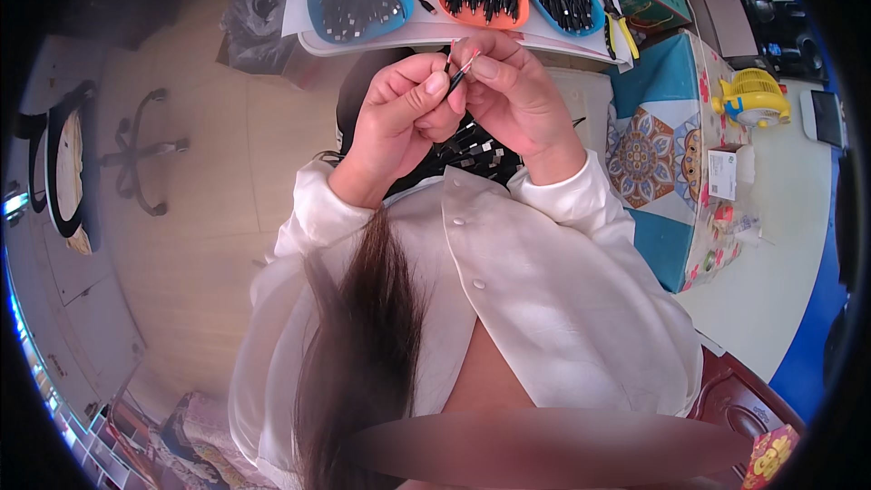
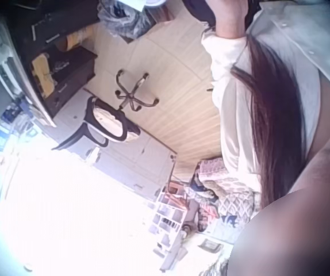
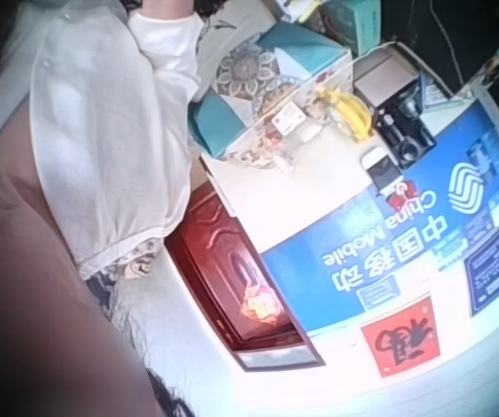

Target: The person assembles small wire harnesses by stripping wire ends with pliers, inserting connectors, and using a soldering station. Finished units are placed into trays on the table.

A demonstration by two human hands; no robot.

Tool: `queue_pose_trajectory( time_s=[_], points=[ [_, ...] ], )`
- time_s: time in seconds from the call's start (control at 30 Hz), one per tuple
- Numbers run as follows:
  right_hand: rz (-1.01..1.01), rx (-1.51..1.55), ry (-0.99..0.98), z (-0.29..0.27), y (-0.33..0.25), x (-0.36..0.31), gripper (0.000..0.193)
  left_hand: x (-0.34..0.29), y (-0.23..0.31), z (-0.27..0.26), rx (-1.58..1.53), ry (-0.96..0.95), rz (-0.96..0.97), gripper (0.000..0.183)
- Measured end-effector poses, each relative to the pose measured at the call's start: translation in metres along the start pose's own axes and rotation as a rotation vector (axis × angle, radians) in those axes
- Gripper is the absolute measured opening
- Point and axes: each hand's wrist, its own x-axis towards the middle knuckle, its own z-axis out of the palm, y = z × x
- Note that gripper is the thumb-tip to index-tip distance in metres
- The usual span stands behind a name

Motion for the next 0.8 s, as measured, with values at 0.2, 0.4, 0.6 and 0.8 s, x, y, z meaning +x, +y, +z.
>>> queue_pose_trajectory(
  time_s=[0.2,0.4,0.6,0.8],
  points=[
    [0.006,-0.020,0.003,0.006,-0.002,-0.001,0.009,-0.002,0.001,-0.005,0.000,-0.041,-0.032,0.027],
    [0.068,-0.297,0.013,0.016,-0.019,-0.005,0.012,-0.002,0.009,-0.012,-0.020,-0.107,-0.155,0.026],
    [0.011,-0.415,0.061,0.020,-0.023,-0.010,0.012,-0.003,0.012,-0.010,0.016,-0.095,-0.186,0.028],
    [0.027,-0.231,0.066,0.012,-0.019,-0.011,0.014,-0.007,0.009,-0.006,0.320,-0.065,-0.013,0.022]
  ],
)
